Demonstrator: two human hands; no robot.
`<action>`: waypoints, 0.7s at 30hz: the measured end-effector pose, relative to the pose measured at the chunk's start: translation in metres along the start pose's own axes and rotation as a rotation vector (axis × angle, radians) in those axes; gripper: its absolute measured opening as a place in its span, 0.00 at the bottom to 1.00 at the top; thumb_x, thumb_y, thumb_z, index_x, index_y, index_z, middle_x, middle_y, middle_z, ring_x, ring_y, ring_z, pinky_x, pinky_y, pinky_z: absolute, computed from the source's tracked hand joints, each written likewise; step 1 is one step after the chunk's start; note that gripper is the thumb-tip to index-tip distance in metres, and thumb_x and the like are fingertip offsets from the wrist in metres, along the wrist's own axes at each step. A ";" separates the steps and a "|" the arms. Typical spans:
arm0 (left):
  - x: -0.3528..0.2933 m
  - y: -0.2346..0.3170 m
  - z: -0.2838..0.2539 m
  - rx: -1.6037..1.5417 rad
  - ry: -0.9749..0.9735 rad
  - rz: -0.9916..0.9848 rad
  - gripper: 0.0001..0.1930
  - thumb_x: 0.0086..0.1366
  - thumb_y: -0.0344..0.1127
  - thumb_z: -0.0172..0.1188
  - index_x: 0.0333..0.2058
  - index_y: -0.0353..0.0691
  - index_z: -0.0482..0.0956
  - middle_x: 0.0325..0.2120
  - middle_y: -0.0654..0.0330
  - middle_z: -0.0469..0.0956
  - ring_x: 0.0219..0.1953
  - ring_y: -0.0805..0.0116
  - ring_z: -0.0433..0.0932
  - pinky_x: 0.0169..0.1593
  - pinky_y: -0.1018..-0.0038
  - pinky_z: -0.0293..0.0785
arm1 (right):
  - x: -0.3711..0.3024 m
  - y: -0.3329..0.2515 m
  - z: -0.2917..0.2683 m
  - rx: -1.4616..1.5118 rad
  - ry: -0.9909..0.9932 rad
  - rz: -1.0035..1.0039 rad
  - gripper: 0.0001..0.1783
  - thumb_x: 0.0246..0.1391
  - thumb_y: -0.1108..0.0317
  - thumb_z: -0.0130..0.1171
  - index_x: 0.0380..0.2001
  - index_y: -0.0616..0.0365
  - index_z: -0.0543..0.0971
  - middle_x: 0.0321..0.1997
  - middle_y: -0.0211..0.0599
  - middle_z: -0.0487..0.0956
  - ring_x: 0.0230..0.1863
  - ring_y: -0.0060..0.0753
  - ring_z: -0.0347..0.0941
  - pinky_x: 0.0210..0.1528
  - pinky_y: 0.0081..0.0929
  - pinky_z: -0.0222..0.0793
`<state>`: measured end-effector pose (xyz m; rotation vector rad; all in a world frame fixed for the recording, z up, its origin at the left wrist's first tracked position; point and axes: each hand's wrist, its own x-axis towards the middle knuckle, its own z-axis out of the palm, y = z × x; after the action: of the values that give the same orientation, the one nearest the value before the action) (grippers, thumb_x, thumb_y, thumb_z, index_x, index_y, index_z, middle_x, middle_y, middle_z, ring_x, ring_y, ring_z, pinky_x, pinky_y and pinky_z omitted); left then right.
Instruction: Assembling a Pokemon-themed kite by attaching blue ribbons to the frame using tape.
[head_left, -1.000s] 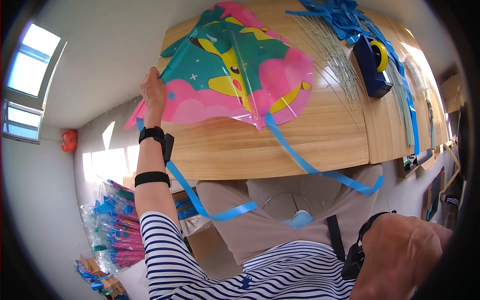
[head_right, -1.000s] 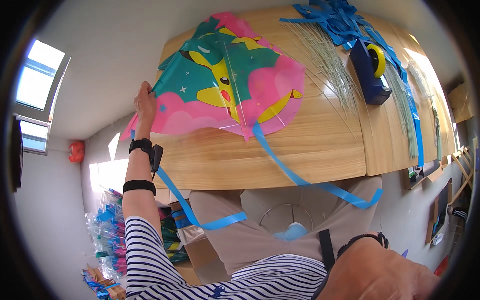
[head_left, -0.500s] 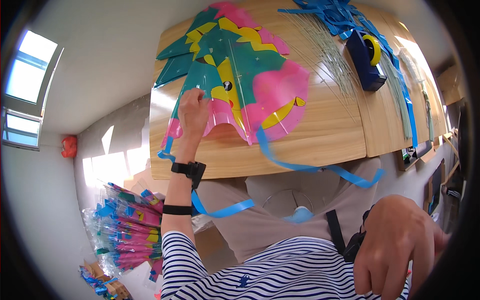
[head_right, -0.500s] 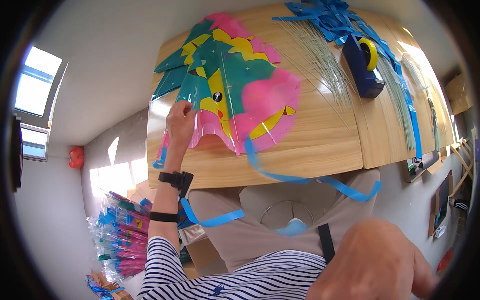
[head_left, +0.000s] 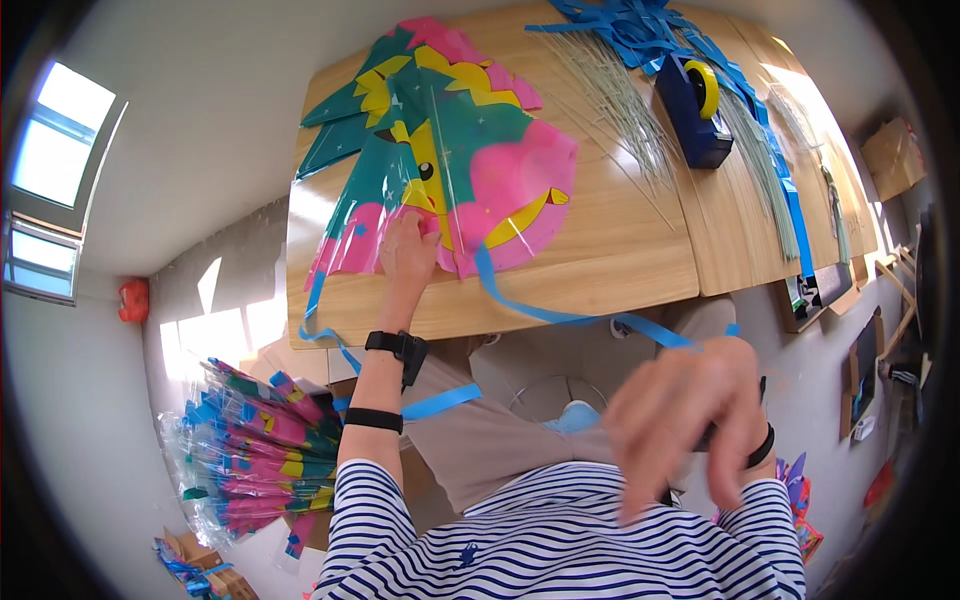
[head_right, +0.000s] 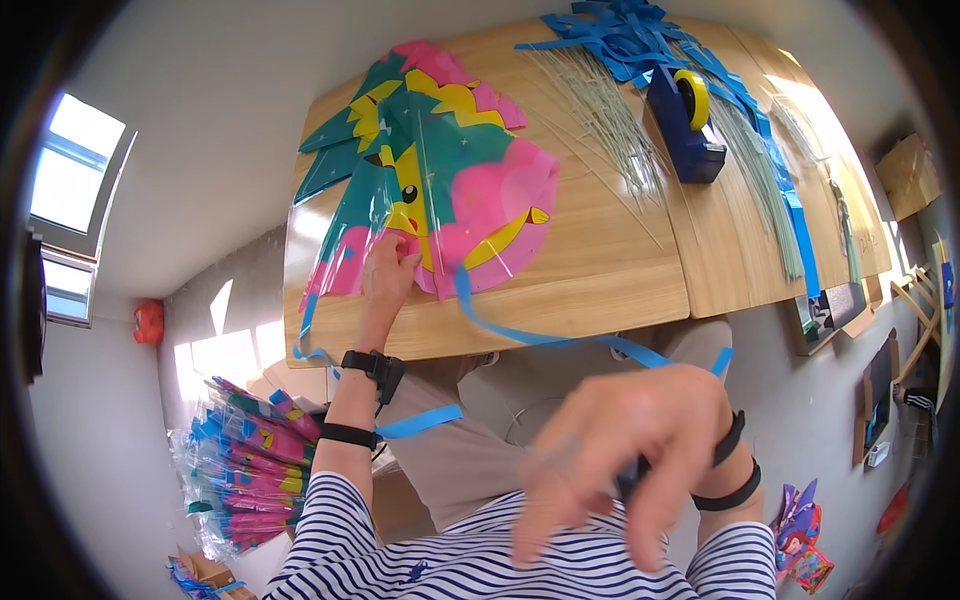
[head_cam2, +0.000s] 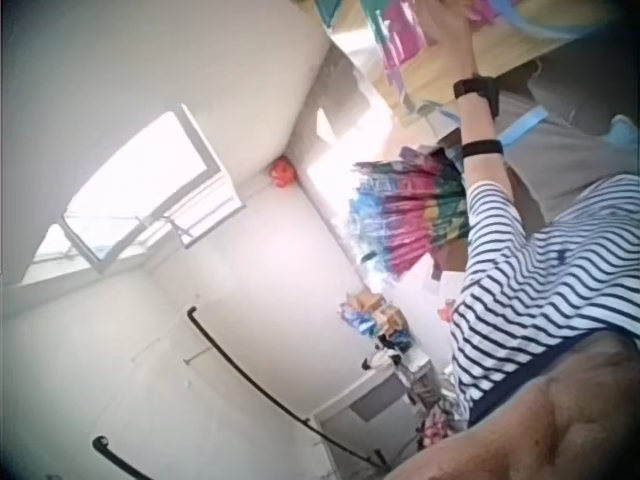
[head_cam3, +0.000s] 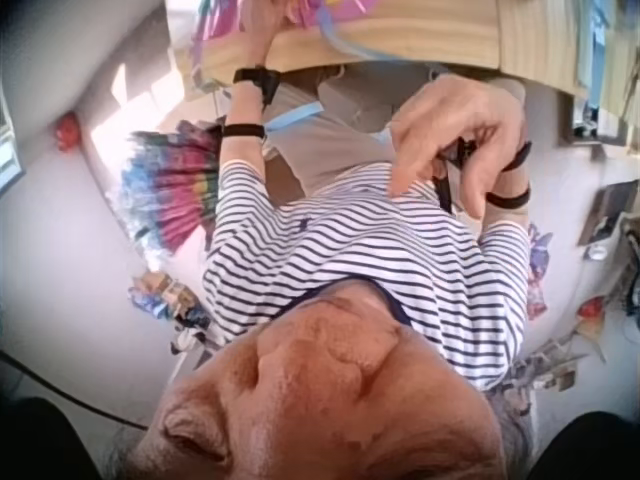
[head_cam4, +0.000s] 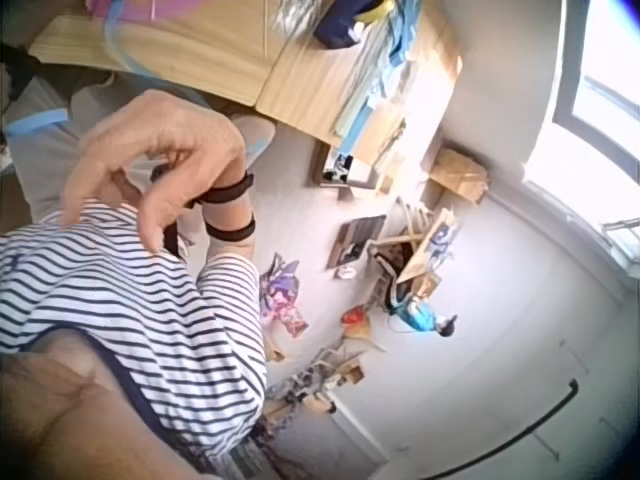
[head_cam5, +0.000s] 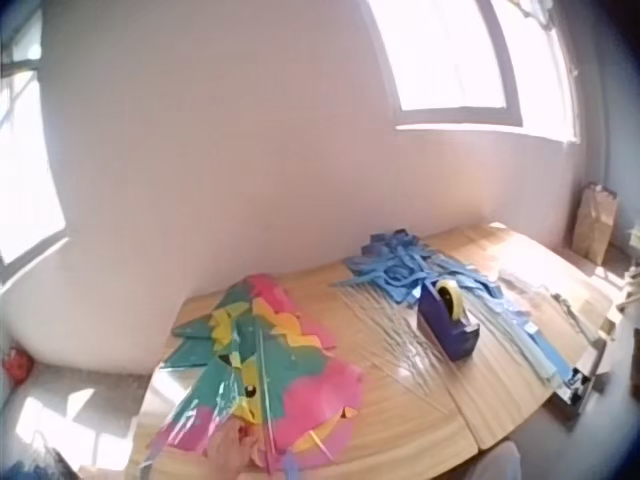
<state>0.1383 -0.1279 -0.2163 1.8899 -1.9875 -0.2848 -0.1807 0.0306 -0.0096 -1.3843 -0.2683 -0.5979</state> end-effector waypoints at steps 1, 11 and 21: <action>-0.004 -0.001 -0.001 0.053 0.040 0.025 0.17 0.55 0.38 0.71 0.41 0.41 0.79 0.41 0.53 0.77 0.49 0.50 0.75 0.50 0.54 0.72 | -0.011 0.014 -0.003 -0.055 0.321 0.298 0.28 0.54 0.49 0.69 0.46 0.62 0.79 0.33 0.36 0.76 0.35 0.29 0.74 0.35 0.29 0.68; -0.027 -0.026 -0.021 0.259 0.157 -0.025 0.15 0.54 0.36 0.70 0.40 0.40 0.79 0.42 0.56 0.74 0.51 0.51 0.72 0.54 0.53 0.66 | 0.018 0.212 -0.056 -1.486 0.837 0.815 0.23 0.43 0.62 0.72 0.42 0.59 0.77 0.48 0.49 0.75 0.46 0.51 0.76 0.42 0.48 0.71; -0.042 0.014 0.004 0.177 0.090 0.221 0.25 0.60 0.38 0.65 0.56 0.41 0.74 0.60 0.57 0.69 0.66 0.54 0.63 0.68 0.42 0.52 | 0.022 0.231 -0.081 -1.215 1.069 0.767 0.14 0.41 0.75 0.63 0.36 0.62 0.78 0.30 0.46 0.81 0.33 0.48 0.79 0.35 0.41 0.73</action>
<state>0.1252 -0.0859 -0.2199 1.7279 -2.1969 0.0381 -0.0508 -0.0374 -0.2073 -1.8570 1.6543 -0.7682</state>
